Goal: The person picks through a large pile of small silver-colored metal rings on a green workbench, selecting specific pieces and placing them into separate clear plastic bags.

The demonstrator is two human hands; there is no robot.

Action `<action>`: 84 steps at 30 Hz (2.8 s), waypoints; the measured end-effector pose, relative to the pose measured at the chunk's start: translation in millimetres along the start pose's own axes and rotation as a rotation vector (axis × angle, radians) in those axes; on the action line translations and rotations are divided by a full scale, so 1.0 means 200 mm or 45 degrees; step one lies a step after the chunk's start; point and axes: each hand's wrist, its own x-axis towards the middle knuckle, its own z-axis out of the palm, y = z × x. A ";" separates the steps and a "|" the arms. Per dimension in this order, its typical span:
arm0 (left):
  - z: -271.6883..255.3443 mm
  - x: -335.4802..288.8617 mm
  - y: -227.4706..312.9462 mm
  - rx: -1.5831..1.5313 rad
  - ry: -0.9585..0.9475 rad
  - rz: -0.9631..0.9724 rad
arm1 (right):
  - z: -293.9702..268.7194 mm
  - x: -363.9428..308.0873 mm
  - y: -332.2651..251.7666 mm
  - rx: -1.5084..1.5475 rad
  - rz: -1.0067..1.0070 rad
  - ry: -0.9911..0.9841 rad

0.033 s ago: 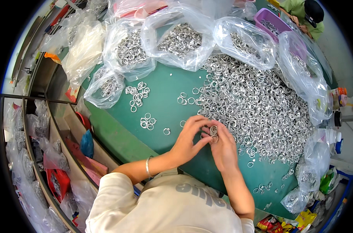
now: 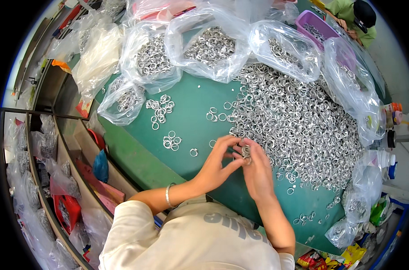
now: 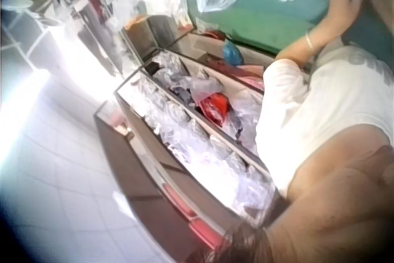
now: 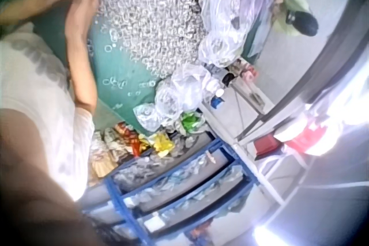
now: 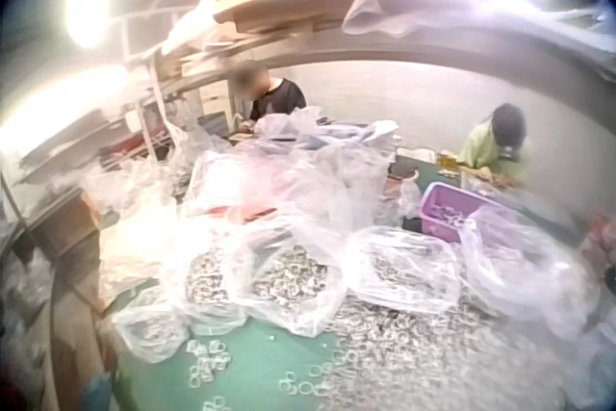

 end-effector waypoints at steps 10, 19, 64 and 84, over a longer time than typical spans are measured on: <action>-0.37 0.09 -0.07 -1.349 0.280 -0.792 | 0.17 0.03 0.04 -1.576 -0.811 -0.508; -0.84 0.32 -0.18 1.172 0.561 0.403 | -0.07 -0.01 -0.09 -2.042 -0.914 0.072; -0.72 0.21 -0.07 1.153 0.291 0.438 | 0.24 0.51 -0.03 -1.940 -1.034 -0.381; -0.36 0.12 -0.14 1.063 -0.420 0.242 | -0.02 -0.04 0.01 -2.319 -0.863 0.219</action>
